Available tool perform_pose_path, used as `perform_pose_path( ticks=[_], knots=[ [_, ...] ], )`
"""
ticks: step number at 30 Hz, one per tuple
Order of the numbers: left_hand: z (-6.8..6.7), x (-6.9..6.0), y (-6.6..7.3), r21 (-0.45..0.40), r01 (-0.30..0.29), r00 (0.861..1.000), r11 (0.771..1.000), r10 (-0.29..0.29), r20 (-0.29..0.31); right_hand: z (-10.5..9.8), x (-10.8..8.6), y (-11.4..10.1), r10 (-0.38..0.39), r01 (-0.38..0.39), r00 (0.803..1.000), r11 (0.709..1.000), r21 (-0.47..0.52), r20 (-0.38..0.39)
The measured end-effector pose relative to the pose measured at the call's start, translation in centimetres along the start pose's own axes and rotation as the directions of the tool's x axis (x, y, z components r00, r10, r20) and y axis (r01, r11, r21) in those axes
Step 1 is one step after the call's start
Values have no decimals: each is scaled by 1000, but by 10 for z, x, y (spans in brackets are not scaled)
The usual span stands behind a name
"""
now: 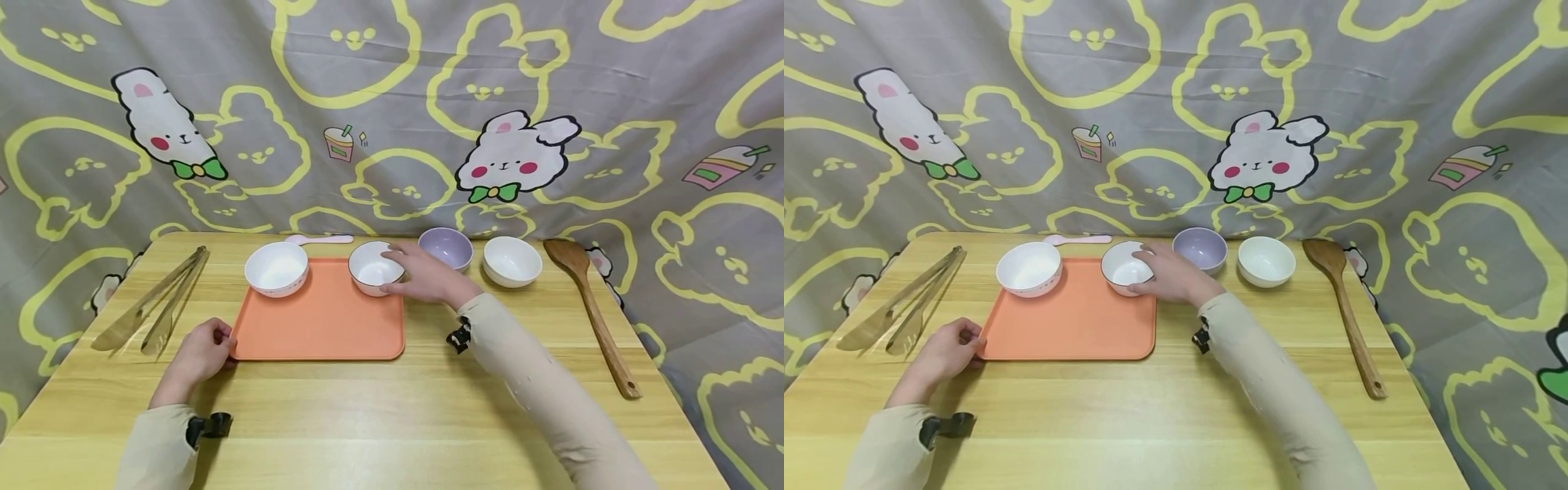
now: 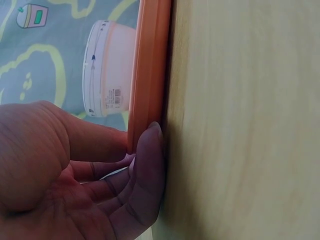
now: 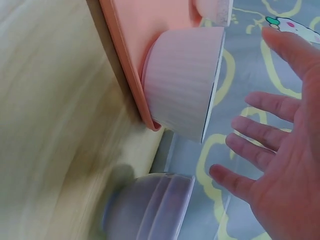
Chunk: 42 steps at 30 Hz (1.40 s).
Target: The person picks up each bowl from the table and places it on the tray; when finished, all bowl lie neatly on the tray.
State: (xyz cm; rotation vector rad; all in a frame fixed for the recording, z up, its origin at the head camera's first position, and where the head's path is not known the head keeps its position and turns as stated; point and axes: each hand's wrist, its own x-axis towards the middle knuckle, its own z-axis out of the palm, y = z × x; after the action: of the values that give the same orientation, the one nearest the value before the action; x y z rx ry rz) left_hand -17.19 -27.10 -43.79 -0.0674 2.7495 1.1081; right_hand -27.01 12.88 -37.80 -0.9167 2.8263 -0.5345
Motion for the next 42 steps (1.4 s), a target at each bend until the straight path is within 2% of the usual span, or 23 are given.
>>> perform_pose_path(
  ticks=[17, 26, 34, 42],
  knots=[
    [-1, 0, 0, -6, 7, 1000, 1000, -7, 12, 7, -38, 7, -54, 55, 996, 998, 18, -66],
    [-3, 2, -1, 6, 0, 999, 1000, -1, 34, 11, -53, 14, -45, 57, 989, 995, 77, -142],
    [-3, 2, 1, 13, 3, 999, 1000, -4, 35, 13, -68, 21, 8, 0, 996, 996, 91, -87],
    [-3, 1, 1, 5, 16, 999, 1000, -16, 38, 18, -82, 29, 22, -19, 999, 997, 70, -50]
  ],
)
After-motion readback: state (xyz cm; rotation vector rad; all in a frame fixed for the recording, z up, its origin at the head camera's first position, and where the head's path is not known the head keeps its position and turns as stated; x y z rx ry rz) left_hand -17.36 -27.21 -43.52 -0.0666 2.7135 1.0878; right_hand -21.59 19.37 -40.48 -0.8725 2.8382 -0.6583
